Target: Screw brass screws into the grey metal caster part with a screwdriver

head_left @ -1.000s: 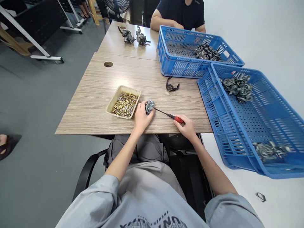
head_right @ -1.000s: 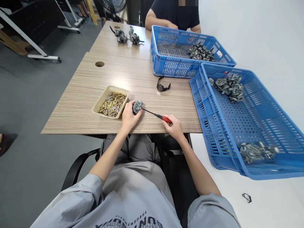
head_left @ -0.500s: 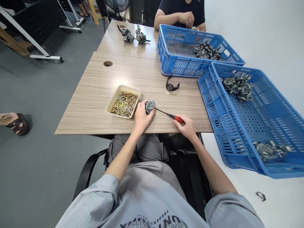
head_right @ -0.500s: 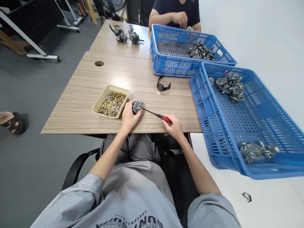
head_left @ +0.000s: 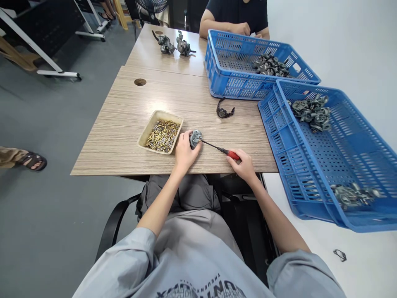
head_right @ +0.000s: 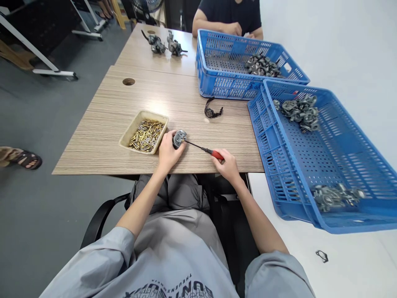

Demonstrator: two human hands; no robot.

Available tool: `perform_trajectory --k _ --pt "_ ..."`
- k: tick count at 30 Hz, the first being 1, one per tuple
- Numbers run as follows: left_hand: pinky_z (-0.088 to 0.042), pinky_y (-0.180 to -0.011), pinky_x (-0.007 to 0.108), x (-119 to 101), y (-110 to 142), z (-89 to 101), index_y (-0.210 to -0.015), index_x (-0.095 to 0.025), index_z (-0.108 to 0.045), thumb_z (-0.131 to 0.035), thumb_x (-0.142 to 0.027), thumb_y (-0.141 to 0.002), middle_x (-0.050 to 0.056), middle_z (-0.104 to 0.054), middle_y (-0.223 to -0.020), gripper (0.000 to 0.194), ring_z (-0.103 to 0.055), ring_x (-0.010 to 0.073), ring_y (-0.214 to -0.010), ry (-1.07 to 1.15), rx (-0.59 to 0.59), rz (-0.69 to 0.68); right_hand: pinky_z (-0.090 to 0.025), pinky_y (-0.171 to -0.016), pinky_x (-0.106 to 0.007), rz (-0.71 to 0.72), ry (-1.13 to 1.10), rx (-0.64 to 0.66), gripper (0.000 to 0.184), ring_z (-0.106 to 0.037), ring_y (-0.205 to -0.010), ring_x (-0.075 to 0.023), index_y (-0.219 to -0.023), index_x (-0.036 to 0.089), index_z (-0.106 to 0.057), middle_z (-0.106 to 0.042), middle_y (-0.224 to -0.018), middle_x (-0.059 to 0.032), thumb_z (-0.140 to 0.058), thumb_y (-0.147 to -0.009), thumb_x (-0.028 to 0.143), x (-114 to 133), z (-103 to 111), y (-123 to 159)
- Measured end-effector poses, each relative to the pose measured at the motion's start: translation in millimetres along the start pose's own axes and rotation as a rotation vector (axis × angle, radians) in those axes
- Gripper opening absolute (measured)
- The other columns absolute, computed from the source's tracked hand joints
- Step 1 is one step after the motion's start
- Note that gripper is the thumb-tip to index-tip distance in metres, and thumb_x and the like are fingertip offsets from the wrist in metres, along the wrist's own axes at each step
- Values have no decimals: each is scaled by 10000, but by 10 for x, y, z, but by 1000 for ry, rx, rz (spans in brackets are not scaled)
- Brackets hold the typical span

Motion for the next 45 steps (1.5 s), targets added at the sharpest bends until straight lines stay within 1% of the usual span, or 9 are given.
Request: perform_trajectory --k 8,14,20,25,30,34,39,42,45 --pt "-550 -1187 482 0 1 -4 -1403 -250 -603 -734 -262 -967 130 -677 -1354 455 -663 325 -1322 -1 -5 -3 -606 -802 -432 -1 6 1 230 -731 -983 -309 -1164 256 -777 -776 -1083 -105 -692 -1044 433 9 -7 7" --pt "-546 -1190 485 -7 1 1 -1406 -232 -601 -732 -252 -961 141 -670 -1349 464 -661 328 -1319 10 0 -3 -610 -836 -444 5 18 -1 231 -726 -985 -313 -1163 259 -776 -770 -1079 -103 -682 -1055 440 18 -16 9" --pt "-541 -1197 487 -2 2 1 -1406 -238 -602 -736 -267 -966 141 -675 -1362 460 -657 326 -1328 11 2 6 -593 -795 -420 7 34 -1 231 -714 -937 -296 -1182 250 -773 -758 -1076 -100 -680 -1060 424 16 -25 19" --pt "-541 -1194 486 5 2 -1 -1405 -231 -602 -735 -267 -966 143 -673 -1363 461 -655 327 -1328 14 5 5 -581 -789 -407 7 54 -5 230 -698 -912 -287 -1181 243 -772 -748 -1057 -96 -679 -1063 417 13 -29 26" --pt "-539 -1186 477 0 4 1 -1409 -212 -601 -731 -258 -966 144 -674 -1357 464 -655 324 -1323 9 9 2 -565 -729 -379 4 43 -4 237 -681 -854 -260 -1172 215 -774 -742 -1048 -96 -678 -1062 402 19 -31 30" --pt "-541 -1181 465 1 7 2 -1406 -217 -604 -739 -254 -962 137 -677 -1347 465 -661 318 -1312 3 0 -2 -577 -782 -395 6 53 -11 242 -694 -917 -278 -1175 221 -774 -757 -1078 -107 -674 -1063 411 23 -31 29" --pt "-542 -1177 461 8 6 -2 -1412 -209 -606 -736 -255 -965 142 -676 -1350 468 -658 320 -1316 8 -2 -11 -577 -777 -400 0 56 -3 247 -686 -878 -271 -1173 220 -772 -753 -1058 -104 -667 -1065 416 21 -34 29" --pt "-540 -1182 461 14 2 -6 -1415 -215 -604 -732 -253 -967 138 -675 -1353 468 -655 318 -1322 5 3 -12 -579 -829 -413 14 61 -8 241 -710 -948 -291 -1176 219 -769 -764 -1085 -113 -664 -1066 407 14 -34 28" --pt "-540 -1182 462 20 -3 -12 -1410 -209 -605 -735 -253 -966 141 -675 -1354 465 -657 317 -1316 4 -1 -17 -580 -913 -434 15 46 -4 242 -725 -1035 -314 -1205 224 -759 -775 -1119 -120 -645 -1075 393 -12 -37 28"
Point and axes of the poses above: each hand's wrist, its own y-axis away from the middle knuckle, its own z-axis out of the back of the hand, x = y × z, the point moved 3 cm from there along -y, towards the middle knuckle
